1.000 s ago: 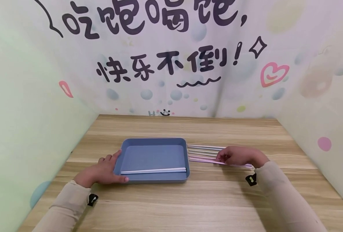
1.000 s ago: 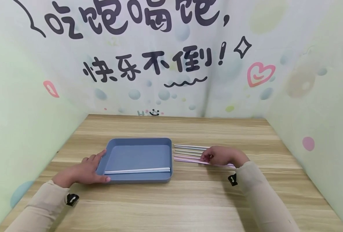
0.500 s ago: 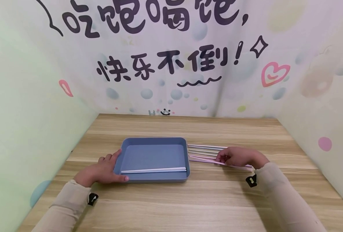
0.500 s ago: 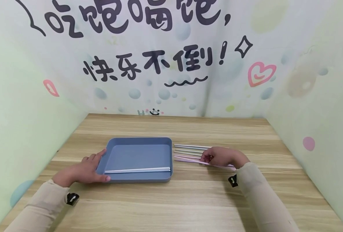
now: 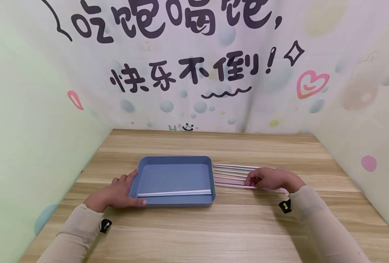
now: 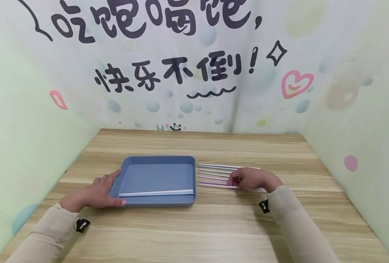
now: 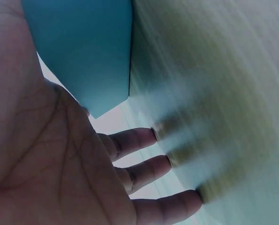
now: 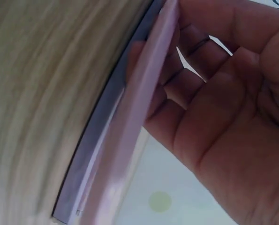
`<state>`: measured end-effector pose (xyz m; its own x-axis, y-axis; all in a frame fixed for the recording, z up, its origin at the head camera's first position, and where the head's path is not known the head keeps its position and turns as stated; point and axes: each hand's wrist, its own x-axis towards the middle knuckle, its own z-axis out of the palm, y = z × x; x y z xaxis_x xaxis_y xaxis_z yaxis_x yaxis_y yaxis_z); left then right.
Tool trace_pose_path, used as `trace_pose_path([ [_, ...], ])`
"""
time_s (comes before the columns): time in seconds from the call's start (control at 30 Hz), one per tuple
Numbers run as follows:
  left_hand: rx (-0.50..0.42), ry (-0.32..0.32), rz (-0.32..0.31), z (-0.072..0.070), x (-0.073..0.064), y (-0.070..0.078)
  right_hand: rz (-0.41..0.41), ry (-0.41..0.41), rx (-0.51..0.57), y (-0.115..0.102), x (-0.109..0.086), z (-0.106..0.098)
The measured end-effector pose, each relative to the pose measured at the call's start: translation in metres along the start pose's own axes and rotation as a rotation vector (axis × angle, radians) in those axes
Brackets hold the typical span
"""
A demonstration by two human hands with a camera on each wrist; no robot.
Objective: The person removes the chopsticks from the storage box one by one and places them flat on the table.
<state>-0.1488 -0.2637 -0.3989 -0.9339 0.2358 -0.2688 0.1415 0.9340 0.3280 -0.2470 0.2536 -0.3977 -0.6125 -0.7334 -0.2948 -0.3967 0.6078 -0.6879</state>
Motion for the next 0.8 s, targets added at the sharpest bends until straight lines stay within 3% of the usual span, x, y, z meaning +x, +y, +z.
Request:
trace_pose_path([
  [0.8,-0.003,0.012,0.032,-0.0005,-0.0017,-0.0005,-0.032,0.015,-0.070,0.0012,0.0016,0.0065],
])
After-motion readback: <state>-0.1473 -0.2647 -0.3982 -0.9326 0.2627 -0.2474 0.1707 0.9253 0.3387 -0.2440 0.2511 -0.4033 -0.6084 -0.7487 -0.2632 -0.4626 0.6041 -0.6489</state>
